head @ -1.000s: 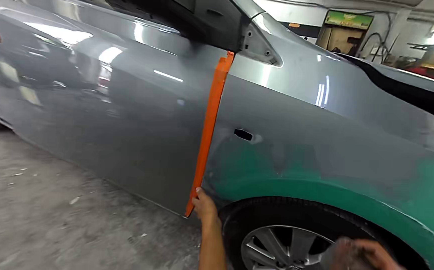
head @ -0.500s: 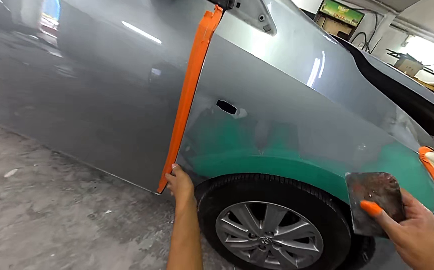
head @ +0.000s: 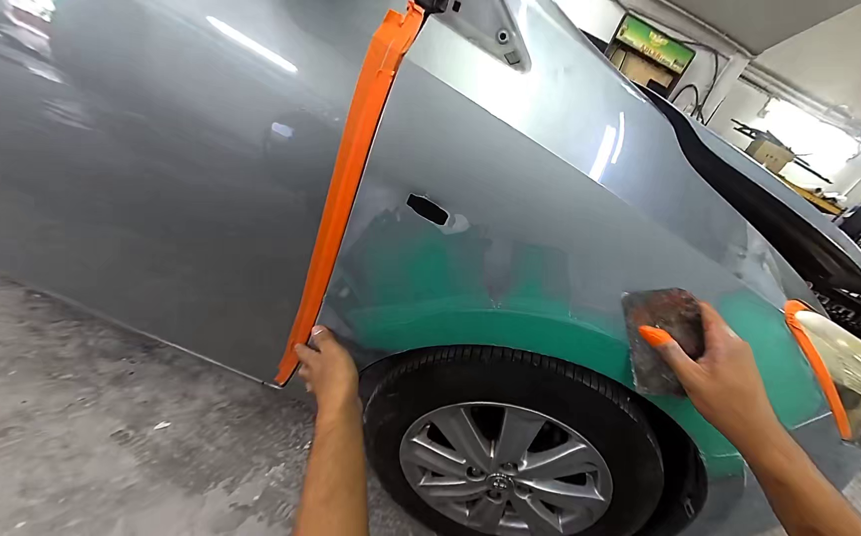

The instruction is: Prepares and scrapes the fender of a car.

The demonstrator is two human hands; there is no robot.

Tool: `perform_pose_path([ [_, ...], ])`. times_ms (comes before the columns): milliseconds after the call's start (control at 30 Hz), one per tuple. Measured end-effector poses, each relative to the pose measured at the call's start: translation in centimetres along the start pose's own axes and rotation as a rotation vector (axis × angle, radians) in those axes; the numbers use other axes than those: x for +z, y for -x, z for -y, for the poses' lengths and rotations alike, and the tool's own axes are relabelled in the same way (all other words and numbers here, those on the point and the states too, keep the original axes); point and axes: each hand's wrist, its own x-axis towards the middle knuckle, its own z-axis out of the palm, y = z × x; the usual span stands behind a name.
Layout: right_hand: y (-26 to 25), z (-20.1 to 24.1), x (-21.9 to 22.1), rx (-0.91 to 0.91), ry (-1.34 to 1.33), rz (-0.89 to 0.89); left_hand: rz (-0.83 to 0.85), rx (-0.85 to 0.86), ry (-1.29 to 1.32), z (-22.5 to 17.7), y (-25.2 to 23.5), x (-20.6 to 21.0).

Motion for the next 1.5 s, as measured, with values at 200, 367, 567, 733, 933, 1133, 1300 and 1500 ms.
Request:
perform_pose_path([
  [200,-3.2,8.7,4.9,-0.262,0.077,0.069,-0.042,-0.052,0.030,0.0,-0.4,0.6],
  [367,-3.7,9.9,5.4,-0.354,0.130,0.102,-0.022,-0.058,0.193,0.3,-0.4,0.1],
  [567,-2.8,8.7,4.9,-0.228,0.151,0.031,-0.031,-0.099,0.274,0.5,0.0,-0.5],
  [733,-3.8,14.0,9.4,-0.391,0.153,0.113,-0.115,-0.041,0.184,1.0,0.6,0.8],
  [933,-2.2,18.3,14.9,-0.557,0.241,0.213,-0.155,-0.186,0.360,0.2,0.0,0.4],
  [1133,0.5,15.3,16.6,-0.537,0.140,0.006,-0.089,-0.329,0.548,-0.9,-1.2,-1.2],
  [1300,3.1,15.5,21.3,-0.569,0.135,-0.029,-0.157,-0.221,0.380,0.3,-1.2,-0.4],
  [1500,3.9,15.5,22.4,-0.536,0.105,-0.012,-0.165,-0.275,0.426,-0.1,-1.4,-0.5],
])
